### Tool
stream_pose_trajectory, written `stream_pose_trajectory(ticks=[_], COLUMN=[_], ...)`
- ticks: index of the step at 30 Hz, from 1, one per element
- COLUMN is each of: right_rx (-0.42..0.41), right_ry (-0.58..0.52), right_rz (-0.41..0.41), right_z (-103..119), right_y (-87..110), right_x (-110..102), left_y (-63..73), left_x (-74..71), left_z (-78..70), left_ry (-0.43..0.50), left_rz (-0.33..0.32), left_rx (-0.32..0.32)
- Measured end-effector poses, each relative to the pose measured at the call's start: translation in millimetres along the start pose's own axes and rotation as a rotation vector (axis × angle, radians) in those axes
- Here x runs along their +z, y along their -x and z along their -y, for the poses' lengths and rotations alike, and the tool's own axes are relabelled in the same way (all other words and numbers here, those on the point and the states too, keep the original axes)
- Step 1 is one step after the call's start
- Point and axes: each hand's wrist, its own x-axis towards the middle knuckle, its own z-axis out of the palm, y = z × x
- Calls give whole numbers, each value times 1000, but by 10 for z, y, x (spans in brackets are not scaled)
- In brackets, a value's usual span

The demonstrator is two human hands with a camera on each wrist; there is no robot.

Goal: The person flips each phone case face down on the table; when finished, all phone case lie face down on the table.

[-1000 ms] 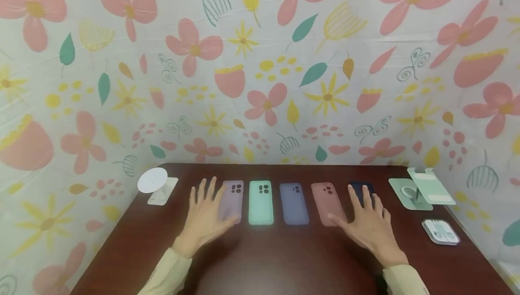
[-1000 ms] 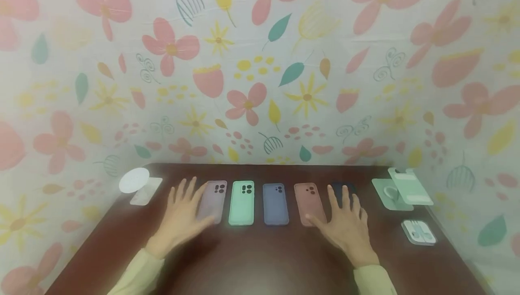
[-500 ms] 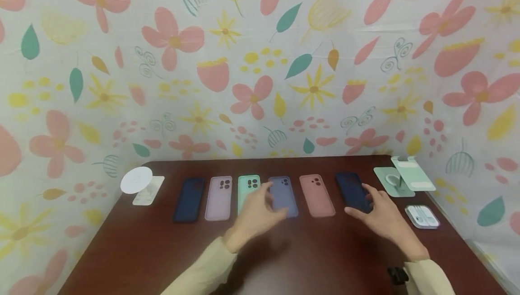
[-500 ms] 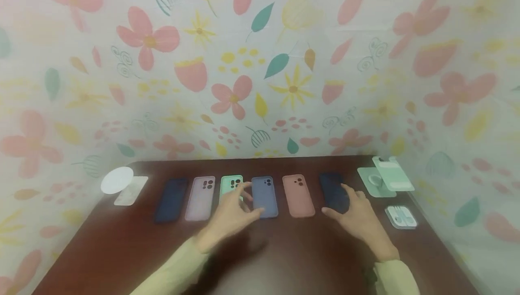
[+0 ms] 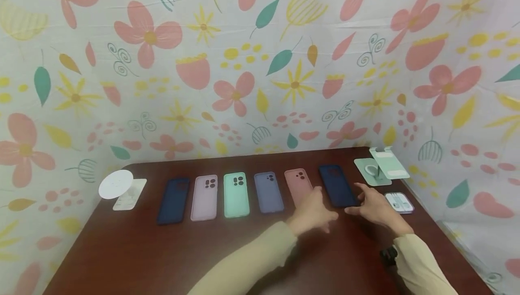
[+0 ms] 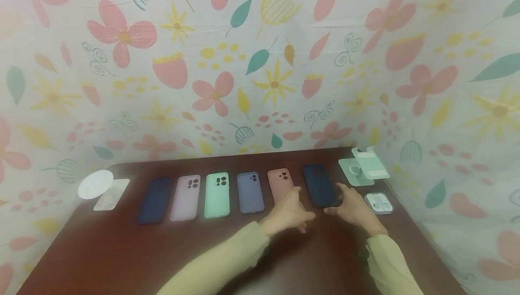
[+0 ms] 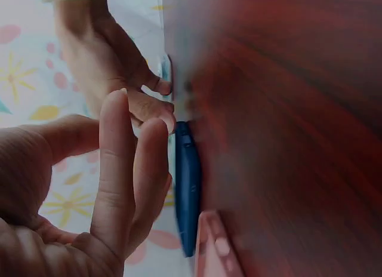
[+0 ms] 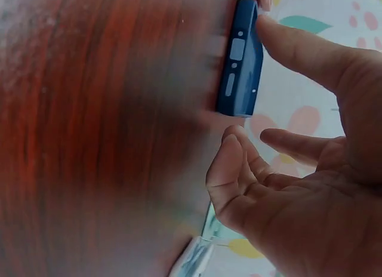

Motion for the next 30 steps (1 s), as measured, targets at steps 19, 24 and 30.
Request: stream_pose_trajectory(ticks=[19,24,30], right_rx=[34,30,33], right_ry=[-2,1,-4], right_rz=[36,31,35], right_z=[-78,-82,-78], right_y=[-100,-108,-105], right_x=[56,59,59], left_y=[-929,-982,-972], left_x=[670,696,714], left_z=[176,206,186], left_ry=[-423,-440,-482], left_rz=[-106,-123,-124], left_rx=[-42,-36,-22])
